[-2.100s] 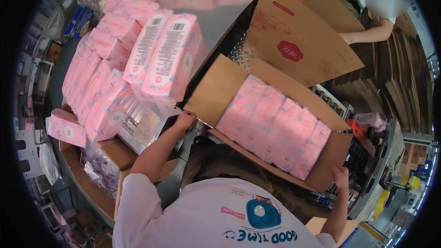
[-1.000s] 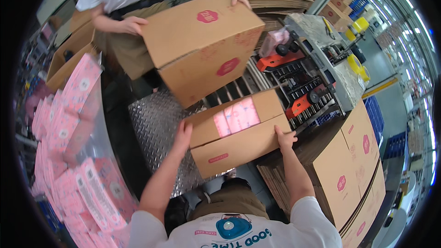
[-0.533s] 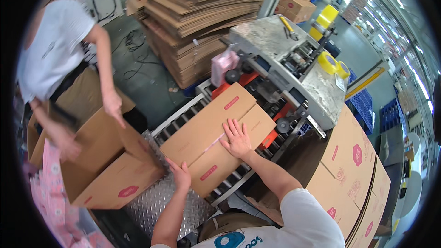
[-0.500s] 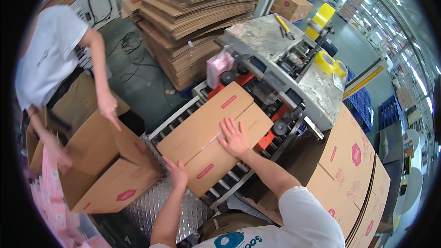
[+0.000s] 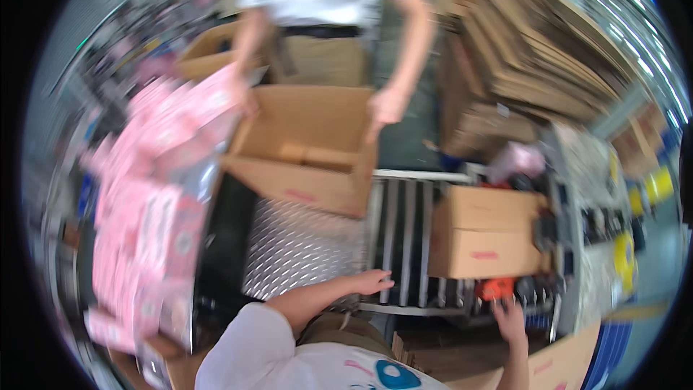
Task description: The person packs pink items into cardboard boxes and places the boxes onto a conveyor belt. The person also unfolds flat cardboard into boxes and moves stacks of items at a workstation.
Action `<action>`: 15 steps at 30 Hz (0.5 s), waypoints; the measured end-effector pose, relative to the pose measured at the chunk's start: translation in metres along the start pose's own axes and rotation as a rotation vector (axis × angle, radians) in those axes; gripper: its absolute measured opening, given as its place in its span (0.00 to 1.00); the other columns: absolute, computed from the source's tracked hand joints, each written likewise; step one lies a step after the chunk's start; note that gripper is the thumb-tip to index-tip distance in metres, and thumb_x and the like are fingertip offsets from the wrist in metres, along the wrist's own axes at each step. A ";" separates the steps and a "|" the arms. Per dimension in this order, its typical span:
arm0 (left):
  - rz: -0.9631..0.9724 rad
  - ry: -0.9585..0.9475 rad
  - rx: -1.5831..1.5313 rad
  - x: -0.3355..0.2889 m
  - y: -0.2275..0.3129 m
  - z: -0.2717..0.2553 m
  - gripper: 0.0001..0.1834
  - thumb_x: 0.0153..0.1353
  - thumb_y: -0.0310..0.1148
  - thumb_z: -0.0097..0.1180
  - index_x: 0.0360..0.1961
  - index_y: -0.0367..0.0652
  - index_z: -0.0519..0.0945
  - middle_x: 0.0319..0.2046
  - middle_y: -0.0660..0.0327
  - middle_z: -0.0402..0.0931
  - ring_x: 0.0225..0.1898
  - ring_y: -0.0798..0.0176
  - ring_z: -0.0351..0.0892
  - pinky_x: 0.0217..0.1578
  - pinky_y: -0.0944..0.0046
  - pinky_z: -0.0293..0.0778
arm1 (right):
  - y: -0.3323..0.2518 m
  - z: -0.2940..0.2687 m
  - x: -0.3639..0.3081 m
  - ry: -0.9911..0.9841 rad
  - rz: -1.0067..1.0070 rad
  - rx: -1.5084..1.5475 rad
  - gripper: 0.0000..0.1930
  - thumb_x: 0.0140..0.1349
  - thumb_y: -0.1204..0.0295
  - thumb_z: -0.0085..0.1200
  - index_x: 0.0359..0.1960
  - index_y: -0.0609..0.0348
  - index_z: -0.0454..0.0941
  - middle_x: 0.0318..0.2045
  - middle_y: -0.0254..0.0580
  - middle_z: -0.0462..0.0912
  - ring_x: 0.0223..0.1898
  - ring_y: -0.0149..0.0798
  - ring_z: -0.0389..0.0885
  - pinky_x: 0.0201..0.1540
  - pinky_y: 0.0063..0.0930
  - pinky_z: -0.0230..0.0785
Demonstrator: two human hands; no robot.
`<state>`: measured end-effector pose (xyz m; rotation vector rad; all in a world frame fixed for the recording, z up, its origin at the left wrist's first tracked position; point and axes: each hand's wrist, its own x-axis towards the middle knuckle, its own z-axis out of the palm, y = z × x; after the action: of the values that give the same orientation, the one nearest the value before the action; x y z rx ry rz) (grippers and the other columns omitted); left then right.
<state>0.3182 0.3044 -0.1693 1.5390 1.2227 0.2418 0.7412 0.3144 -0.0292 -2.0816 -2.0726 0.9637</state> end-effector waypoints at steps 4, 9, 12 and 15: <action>-0.292 0.241 0.118 -0.128 -0.089 -0.048 0.31 0.59 0.51 0.47 0.50 0.32 0.71 0.47 0.40 0.72 0.51 0.40 0.71 0.50 0.49 0.68 | -0.030 0.016 -0.168 0.088 0.062 -0.601 0.40 0.54 0.46 0.55 0.61 0.62 0.61 0.61 0.60 0.61 0.61 0.64 0.58 0.63 0.55 0.49; -0.238 1.205 -0.121 -0.276 -0.117 -0.133 0.18 0.59 0.39 0.51 0.43 0.36 0.72 0.32 0.47 0.76 0.34 0.51 0.78 0.37 0.56 0.72 | -0.052 0.054 -0.229 0.308 -0.042 -0.493 0.42 0.55 0.46 0.54 0.62 0.65 0.58 0.61 0.67 0.58 0.61 0.66 0.57 0.60 0.56 0.53; -0.238 1.498 -0.151 -0.330 -0.132 -0.183 0.19 0.59 0.34 0.52 0.49 0.36 0.69 0.40 0.44 0.75 0.43 0.50 0.77 0.44 0.57 0.71 | -0.059 0.074 -0.248 0.333 -0.029 -0.538 0.44 0.55 0.44 0.52 0.63 0.68 0.54 0.61 0.68 0.58 0.61 0.67 0.57 0.59 0.56 0.55; -0.278 1.467 -0.160 -0.354 -0.142 -0.198 0.24 0.59 0.34 0.52 0.55 0.33 0.66 0.52 0.40 0.70 0.55 0.45 0.70 0.55 0.56 0.66 | -0.054 0.099 -0.270 0.342 -0.103 -0.595 0.45 0.55 0.43 0.52 0.63 0.69 0.54 0.61 0.68 0.58 0.61 0.67 0.57 0.59 0.56 0.55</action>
<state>-0.0574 0.1290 -0.0572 0.8843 2.3931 1.3930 0.6738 0.0337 0.0195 -2.1301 -2.4285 -0.0527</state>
